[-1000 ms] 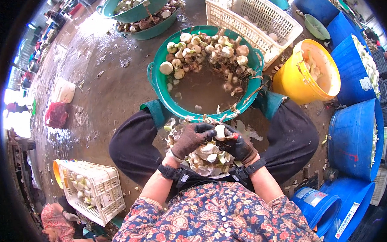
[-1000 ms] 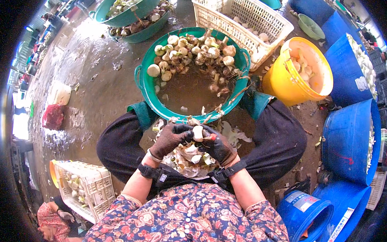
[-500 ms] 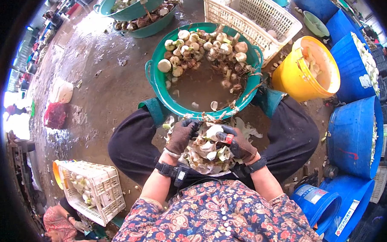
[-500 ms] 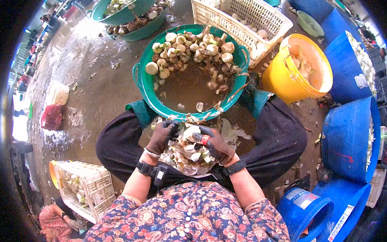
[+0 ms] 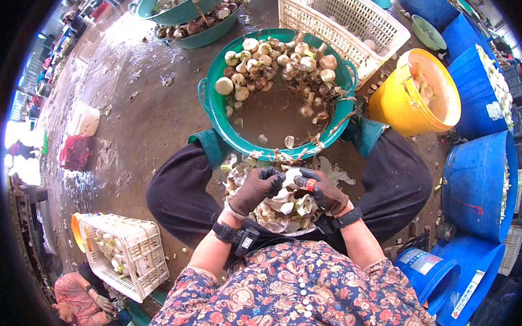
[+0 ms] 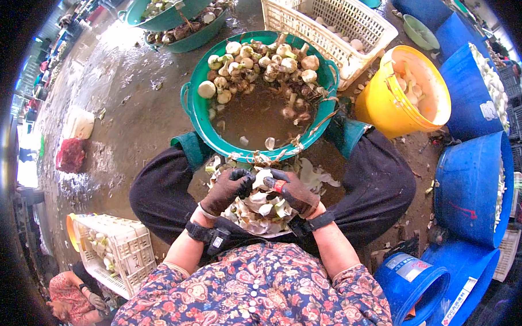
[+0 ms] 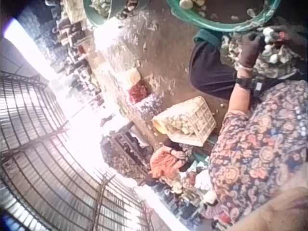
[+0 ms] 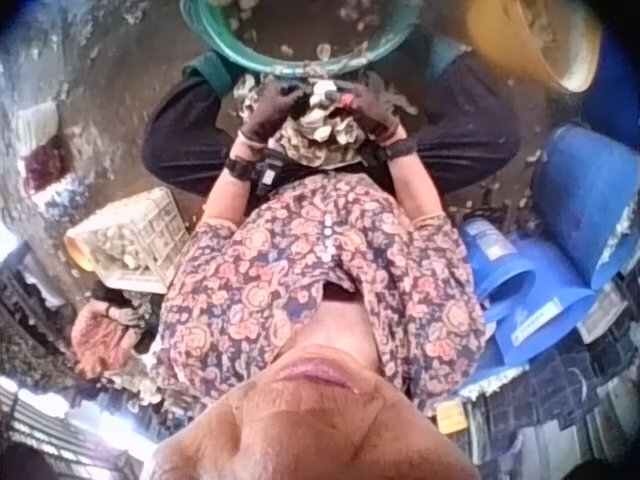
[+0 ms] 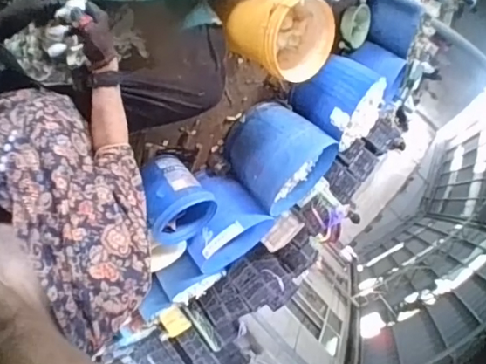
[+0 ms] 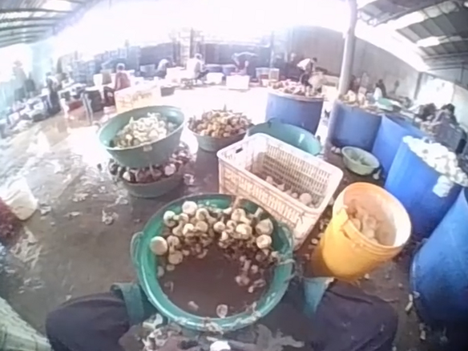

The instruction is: Peeling and trimming the skins of root vegetables in a large processing facility.

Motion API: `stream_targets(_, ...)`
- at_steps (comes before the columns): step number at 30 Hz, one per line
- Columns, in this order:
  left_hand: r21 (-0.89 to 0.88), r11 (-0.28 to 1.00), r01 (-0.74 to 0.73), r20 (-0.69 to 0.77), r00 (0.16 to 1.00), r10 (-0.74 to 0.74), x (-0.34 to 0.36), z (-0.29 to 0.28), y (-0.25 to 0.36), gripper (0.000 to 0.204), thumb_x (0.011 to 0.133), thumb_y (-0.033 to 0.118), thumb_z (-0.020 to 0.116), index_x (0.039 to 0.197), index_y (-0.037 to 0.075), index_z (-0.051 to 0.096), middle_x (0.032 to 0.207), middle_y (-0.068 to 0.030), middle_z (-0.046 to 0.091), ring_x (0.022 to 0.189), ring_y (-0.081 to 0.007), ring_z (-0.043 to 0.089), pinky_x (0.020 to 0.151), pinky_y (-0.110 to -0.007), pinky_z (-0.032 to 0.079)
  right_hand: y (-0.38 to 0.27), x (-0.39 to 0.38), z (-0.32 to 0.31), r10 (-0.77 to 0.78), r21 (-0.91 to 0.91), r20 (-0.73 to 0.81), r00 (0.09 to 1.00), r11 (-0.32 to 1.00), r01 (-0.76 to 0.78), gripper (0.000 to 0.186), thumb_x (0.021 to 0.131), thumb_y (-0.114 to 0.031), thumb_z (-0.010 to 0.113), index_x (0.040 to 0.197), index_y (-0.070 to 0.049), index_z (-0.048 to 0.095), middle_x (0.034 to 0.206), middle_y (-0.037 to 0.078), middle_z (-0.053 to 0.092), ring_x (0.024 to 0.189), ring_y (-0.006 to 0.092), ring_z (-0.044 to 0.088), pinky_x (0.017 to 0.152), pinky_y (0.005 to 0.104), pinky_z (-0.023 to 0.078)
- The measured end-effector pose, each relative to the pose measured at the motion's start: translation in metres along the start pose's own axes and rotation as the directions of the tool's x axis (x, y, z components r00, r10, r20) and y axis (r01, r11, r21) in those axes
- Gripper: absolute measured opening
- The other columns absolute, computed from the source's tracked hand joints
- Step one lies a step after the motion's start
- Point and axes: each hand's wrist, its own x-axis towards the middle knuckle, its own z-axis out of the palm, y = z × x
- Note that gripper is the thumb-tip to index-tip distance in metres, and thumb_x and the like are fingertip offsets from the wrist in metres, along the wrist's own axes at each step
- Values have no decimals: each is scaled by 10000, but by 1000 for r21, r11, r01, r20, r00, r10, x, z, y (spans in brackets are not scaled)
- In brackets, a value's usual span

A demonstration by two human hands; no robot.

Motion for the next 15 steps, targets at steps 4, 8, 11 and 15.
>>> stream_targets(4,529,827,-189,-72,961,265,-3,6,7,154,820,159,586,835,8,610,672,-92,609,595,-162,555,586,-313,447,11,4,-3,45,-238,-103,994,969,-68,343,819,-306,612,1016,-26,621,858,-11,614,692,78,518,607,255,429)
stream_targets(8,682,704,-198,-235,852,467,10,-11,-7,148,802,169,628,844,27,624,743,-141,637,652,-232,618,606,-327,463,7,3,-7,144,-382,30,989,916,-122,361,816,-319,610,1015,-18,623,857,-11,620,735,79,542,651,249,445)
stream_targets(11,581,793,-182,-353,822,447,17,-41,-9,327,817,324,636,807,-3,625,723,-97,654,573,-137,591,540,-281,457,4,-8,-4,83,30,185,979,996,-90,392,844,-306,593,1106,-16,581,970,8,615,870,75,542,761,232,454)
stream_targets(15,253,960,122,-222,973,-65,4,-12,3,555,807,563,549,671,27,588,573,-26,548,439,-100,492,412,-232,376,6,-5,-7,27,85,-59,998,996,-22,373,862,-245,585,1155,-15,554,1049,19,599,906,79,544,770,233,458)
